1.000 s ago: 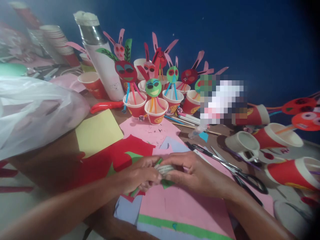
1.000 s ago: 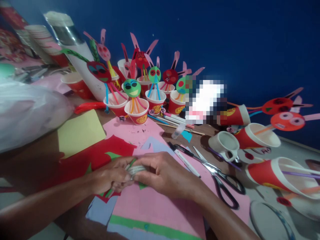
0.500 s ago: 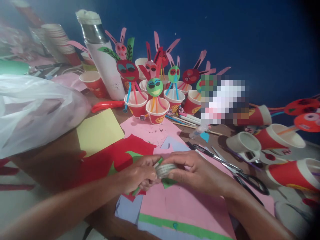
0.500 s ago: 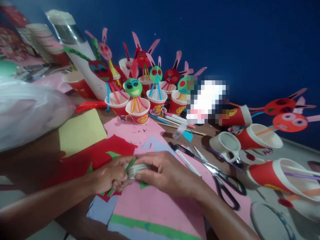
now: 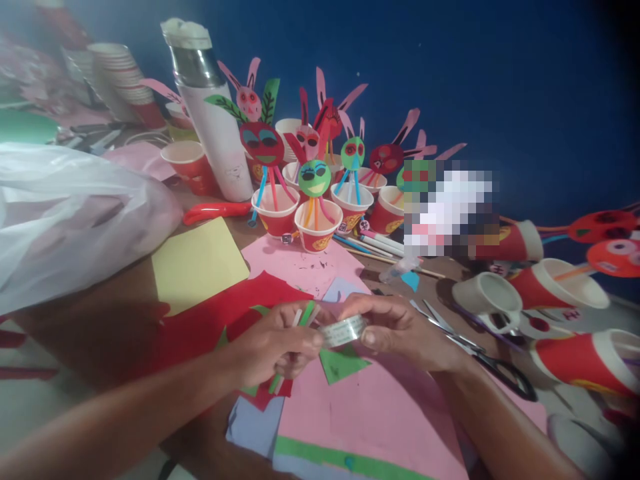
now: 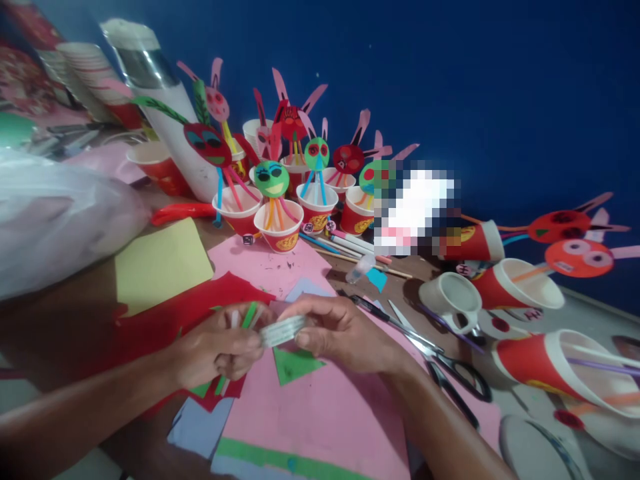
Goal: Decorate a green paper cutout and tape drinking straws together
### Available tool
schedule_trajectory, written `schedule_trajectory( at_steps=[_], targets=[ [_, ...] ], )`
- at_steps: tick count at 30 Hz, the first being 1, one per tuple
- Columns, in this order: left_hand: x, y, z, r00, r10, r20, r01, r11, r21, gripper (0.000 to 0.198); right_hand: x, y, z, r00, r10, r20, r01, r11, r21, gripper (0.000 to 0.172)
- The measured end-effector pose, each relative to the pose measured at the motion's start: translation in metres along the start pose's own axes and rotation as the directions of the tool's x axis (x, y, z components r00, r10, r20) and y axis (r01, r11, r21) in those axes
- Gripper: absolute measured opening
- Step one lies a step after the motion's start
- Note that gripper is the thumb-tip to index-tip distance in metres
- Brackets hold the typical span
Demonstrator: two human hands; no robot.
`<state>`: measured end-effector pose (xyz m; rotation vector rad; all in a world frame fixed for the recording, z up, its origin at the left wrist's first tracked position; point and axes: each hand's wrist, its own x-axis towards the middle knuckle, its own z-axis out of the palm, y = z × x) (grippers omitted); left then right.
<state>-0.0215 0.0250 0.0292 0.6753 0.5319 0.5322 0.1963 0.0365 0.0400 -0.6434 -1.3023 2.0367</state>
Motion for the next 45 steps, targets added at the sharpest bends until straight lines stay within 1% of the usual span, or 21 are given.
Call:
schedule_trajectory(
  at_steps=[4,8,11,14,17,23,27,29,33,36,41,43,45],
  targets=[
    [0.001,-0.001,0.000,0.999,0.028,-0.025,-0.027,0.999,0.041,0.013,-0.001,-0.004,0.002,1.000,0.022,-0.021,-0.023,0.998,-0.056,0.019],
    [0.002,-0.003,0.000,1.000,0.025,-0.005,-0.025,0.999,0.047,0.012,-0.004,-0.011,0.006,0.998,0.028,-0.055,-0.039,0.977,-0.210,0.019],
    [0.002,-0.003,0.001,1.000,0.009,0.016,-0.010,0.999,0.039,0.018,-0.005,-0.016,0.011,0.995,0.039,-0.087,-0.064,0.950,-0.306,0.022],
    [0.003,-0.004,0.002,1.000,-0.012,-0.023,0.013,0.998,0.057,0.021,-0.005,-0.021,0.016,0.994,0.017,-0.107,-0.059,0.913,-0.403,0.022],
    [0.003,-0.004,0.003,0.998,-0.026,-0.049,0.029,0.997,0.073,0.019,-0.004,-0.024,0.020,0.996,0.005,-0.092,-0.050,0.871,-0.489,0.021],
    [0.003,-0.004,0.003,0.999,-0.030,-0.022,0.032,0.992,0.124,0.019,-0.004,-0.027,0.023,0.995,0.036,-0.090,-0.085,0.770,-0.633,0.018],
    [0.003,-0.005,0.003,0.999,-0.025,-0.024,0.028,0.988,0.153,0.017,-0.005,-0.025,0.025,0.996,0.038,-0.085,-0.087,0.710,-0.699,0.019],
    [0.002,-0.005,0.003,0.999,-0.020,-0.033,0.025,0.985,0.172,0.016,-0.005,-0.024,0.026,0.996,0.038,-0.085,-0.088,0.695,-0.714,0.019],
    [0.002,-0.005,0.003,0.999,-0.013,-0.046,0.022,0.980,0.196,0.017,-0.005,-0.024,0.027,0.994,0.051,-0.094,-0.103,0.697,-0.710,0.018],
    [0.002,-0.005,0.003,0.999,0.011,-0.048,-0.001,0.980,0.197,0.019,-0.005,-0.026,0.025,0.995,0.041,-0.090,-0.092,0.721,-0.687,0.016],
    [0.001,-0.003,0.002,0.999,0.037,-0.002,-0.037,0.997,0.065,0.024,-0.005,-0.027,0.018,0.996,-0.063,-0.067,0.010,0.799,-0.602,0.016],
    [0.001,-0.002,0.001,0.998,0.056,0.000,-0.056,0.996,0.072,0.026,-0.005,-0.024,0.016,0.993,-0.094,-0.066,0.040,0.821,-0.569,0.016],
    [0.002,-0.002,0.001,0.997,0.078,0.001,-0.078,0.992,0.101,0.029,-0.006,-0.022,0.015,0.992,-0.097,-0.077,0.042,0.848,-0.528,0.017]
  ],
)
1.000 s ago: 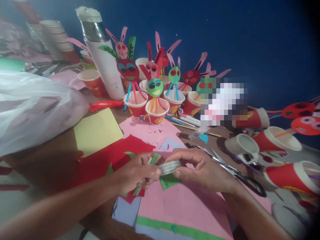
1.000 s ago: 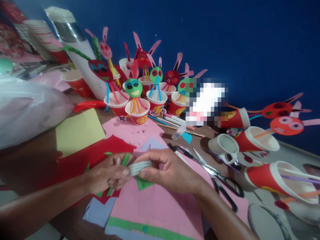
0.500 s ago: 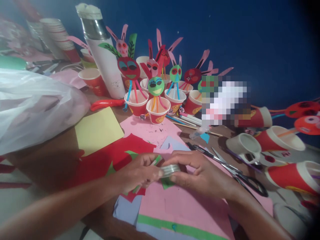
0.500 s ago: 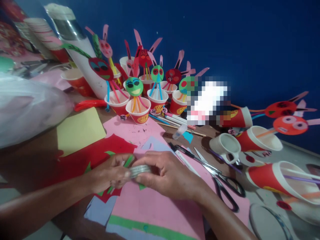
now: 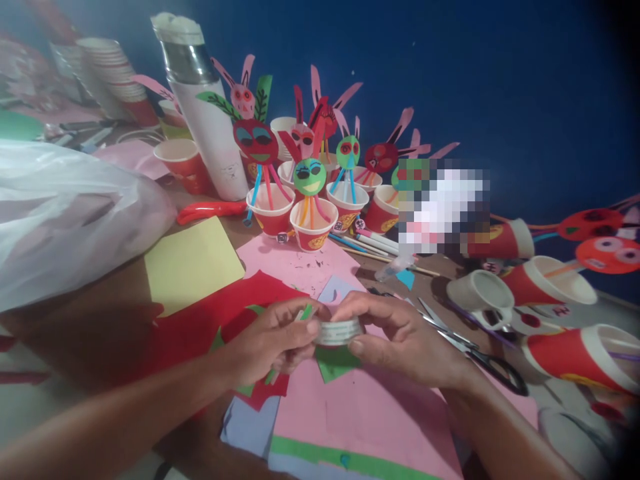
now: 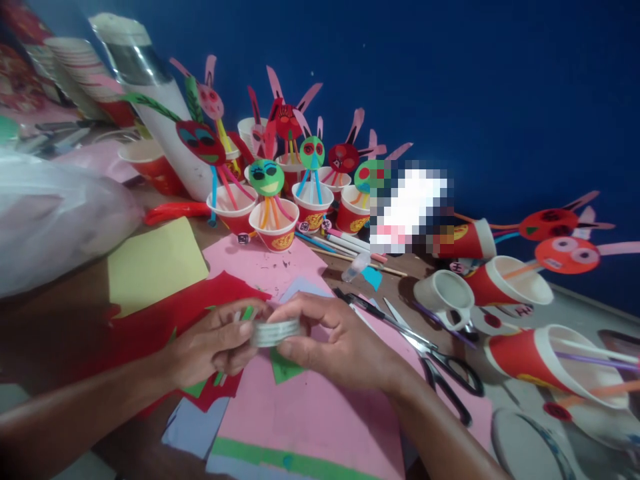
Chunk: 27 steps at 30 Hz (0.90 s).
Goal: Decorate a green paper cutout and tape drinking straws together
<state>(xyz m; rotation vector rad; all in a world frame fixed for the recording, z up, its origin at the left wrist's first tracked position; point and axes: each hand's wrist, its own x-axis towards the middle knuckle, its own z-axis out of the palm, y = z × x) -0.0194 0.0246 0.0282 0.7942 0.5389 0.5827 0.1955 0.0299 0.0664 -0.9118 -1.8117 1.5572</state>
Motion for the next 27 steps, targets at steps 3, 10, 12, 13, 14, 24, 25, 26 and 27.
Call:
schedule_trajectory(
  at_steps=[3,10,12,13,14,24,25,26,27],
  targets=[
    [0.001,-0.001,0.000,0.998,0.037,-0.049,-0.033,0.997,0.063,0.033,-0.001,0.000,0.002,0.999,0.043,-0.002,-0.042,0.998,0.053,0.016],
    [0.001,0.005,0.009,0.985,0.088,-0.147,-0.053,0.971,0.231,0.038,-0.001,-0.011,0.000,0.994,0.109,-0.029,-0.111,0.987,-0.114,0.015],
    [0.001,0.008,0.012,0.981,0.087,-0.174,-0.035,0.958,0.284,0.037,-0.001,-0.014,0.000,0.992,0.116,-0.047,-0.122,0.978,-0.167,0.016],
    [0.001,0.009,0.014,0.979,0.090,-0.184,-0.030,0.953,0.302,0.036,-0.001,-0.015,0.001,0.992,0.108,-0.064,-0.119,0.974,-0.195,0.016],
    [0.001,0.010,0.015,0.978,0.093,-0.189,-0.030,0.949,0.314,0.033,-0.001,-0.016,0.002,0.992,0.095,-0.085,-0.112,0.968,-0.225,0.017],
    [-0.006,0.008,0.020,0.955,0.166,-0.244,-0.013,0.850,0.526,0.013,-0.008,-0.021,0.022,0.975,-0.080,-0.206,-0.017,0.903,-0.430,0.015],
    [-0.006,0.008,0.020,0.955,0.173,-0.242,-0.016,0.842,0.540,0.013,-0.008,-0.022,0.023,0.975,-0.078,-0.209,-0.022,0.898,-0.440,0.015],
    [-0.006,0.009,0.020,0.955,0.176,-0.241,-0.014,0.833,0.553,0.012,-0.008,-0.023,0.024,0.974,-0.079,-0.212,-0.025,0.893,-0.450,0.015],
    [-0.007,0.010,0.021,0.953,0.177,-0.244,-0.007,0.823,0.568,0.012,-0.009,-0.023,0.025,0.974,-0.083,-0.213,-0.025,0.887,-0.461,0.015]
  ],
)
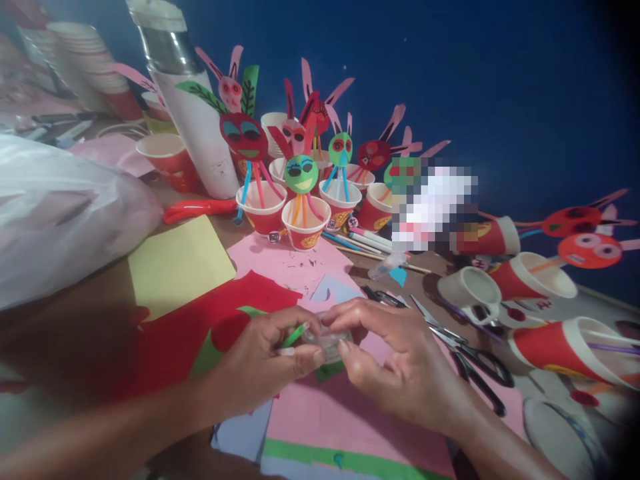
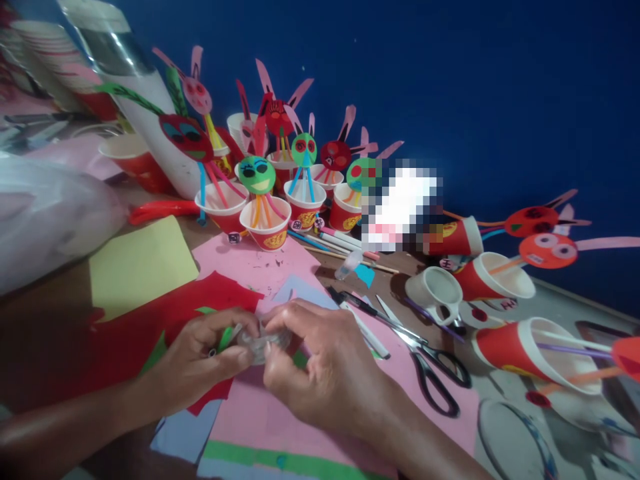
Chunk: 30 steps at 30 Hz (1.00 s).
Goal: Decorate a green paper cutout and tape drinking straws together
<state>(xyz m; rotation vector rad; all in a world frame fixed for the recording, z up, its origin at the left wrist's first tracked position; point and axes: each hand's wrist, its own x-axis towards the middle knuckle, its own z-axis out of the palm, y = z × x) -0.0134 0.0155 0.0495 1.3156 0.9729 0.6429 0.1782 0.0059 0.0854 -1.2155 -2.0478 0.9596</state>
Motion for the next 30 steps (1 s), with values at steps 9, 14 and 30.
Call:
schedule_trajectory(
  at_steps=[9,14,30],
  targets=[
    [-0.0023,-0.0054,0.0004,1.000,0.025,-0.019,-0.024,0.998,0.058,0.017,-0.0003,0.0006,0.0046,0.993,-0.098,-0.068,0.096,0.995,-0.030,0.022],
    [-0.0010,-0.0048,0.0013,0.999,-0.018,-0.036,0.019,0.999,0.033,0.017,-0.0008,0.0003,0.0051,0.994,-0.077,-0.074,0.075,0.997,-0.019,0.024],
    [-0.0013,-0.0024,0.0030,0.999,-0.029,-0.044,0.028,0.999,-0.014,0.016,0.0013,0.0047,0.0056,0.996,0.078,-0.049,-0.072,0.991,0.111,0.010]
  ],
)
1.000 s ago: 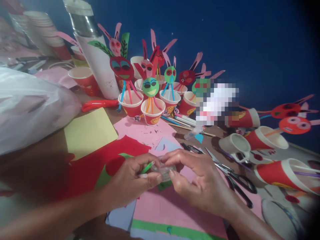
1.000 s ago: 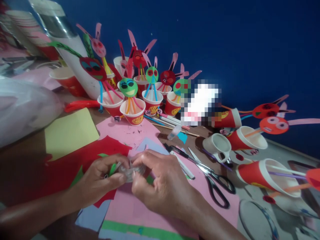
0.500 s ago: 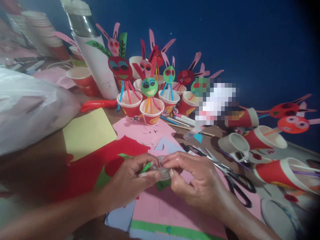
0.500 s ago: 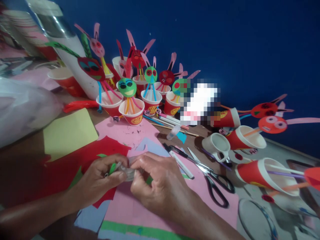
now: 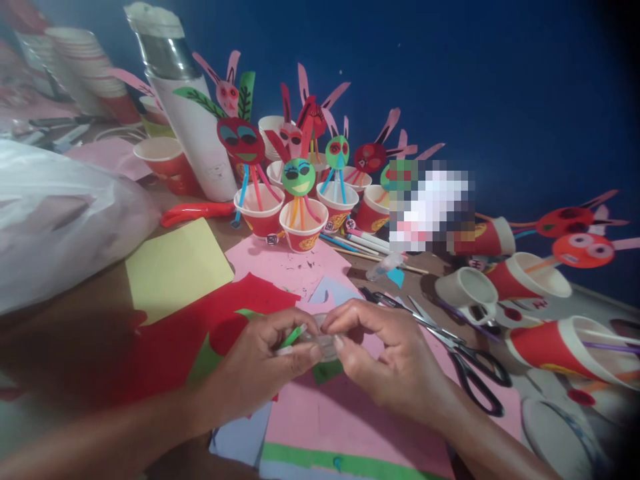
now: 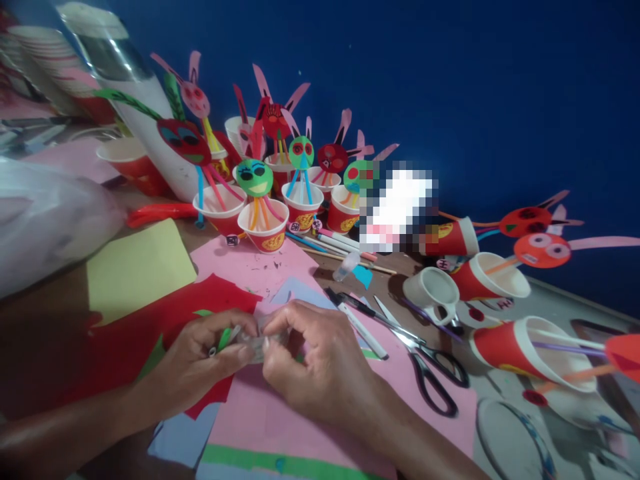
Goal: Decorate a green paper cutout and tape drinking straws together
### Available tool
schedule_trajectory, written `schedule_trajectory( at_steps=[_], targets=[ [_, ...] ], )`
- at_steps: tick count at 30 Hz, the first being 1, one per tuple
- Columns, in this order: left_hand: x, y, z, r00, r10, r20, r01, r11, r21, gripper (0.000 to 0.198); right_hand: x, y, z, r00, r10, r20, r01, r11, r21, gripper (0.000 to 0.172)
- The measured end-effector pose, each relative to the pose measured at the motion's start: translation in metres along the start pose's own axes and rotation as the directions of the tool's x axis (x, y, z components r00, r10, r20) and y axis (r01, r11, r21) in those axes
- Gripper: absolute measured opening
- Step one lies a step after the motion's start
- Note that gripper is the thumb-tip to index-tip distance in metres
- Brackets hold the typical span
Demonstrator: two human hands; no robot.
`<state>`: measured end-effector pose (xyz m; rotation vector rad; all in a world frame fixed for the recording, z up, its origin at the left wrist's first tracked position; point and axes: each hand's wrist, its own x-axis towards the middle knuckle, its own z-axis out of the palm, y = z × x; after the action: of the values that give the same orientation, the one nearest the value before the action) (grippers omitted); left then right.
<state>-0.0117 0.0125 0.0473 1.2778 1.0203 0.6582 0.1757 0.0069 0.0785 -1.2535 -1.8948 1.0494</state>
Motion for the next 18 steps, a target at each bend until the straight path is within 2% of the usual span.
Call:
schedule_trajectory(
  at_steps=[12,18],
  targets=[
    [0.0022,-0.0036,-0.0004,1.000,-0.005,-0.030,0.006,0.999,0.037,0.014,-0.0007,0.0062,0.0024,0.999,-0.045,-0.023,0.045,0.999,0.004,0.015],
    [0.0017,-0.0038,0.0002,1.000,-0.014,-0.023,0.014,1.000,0.008,0.014,0.0006,0.0065,0.0020,1.000,0.010,-0.001,-0.010,0.997,0.074,0.014]
  ],
)
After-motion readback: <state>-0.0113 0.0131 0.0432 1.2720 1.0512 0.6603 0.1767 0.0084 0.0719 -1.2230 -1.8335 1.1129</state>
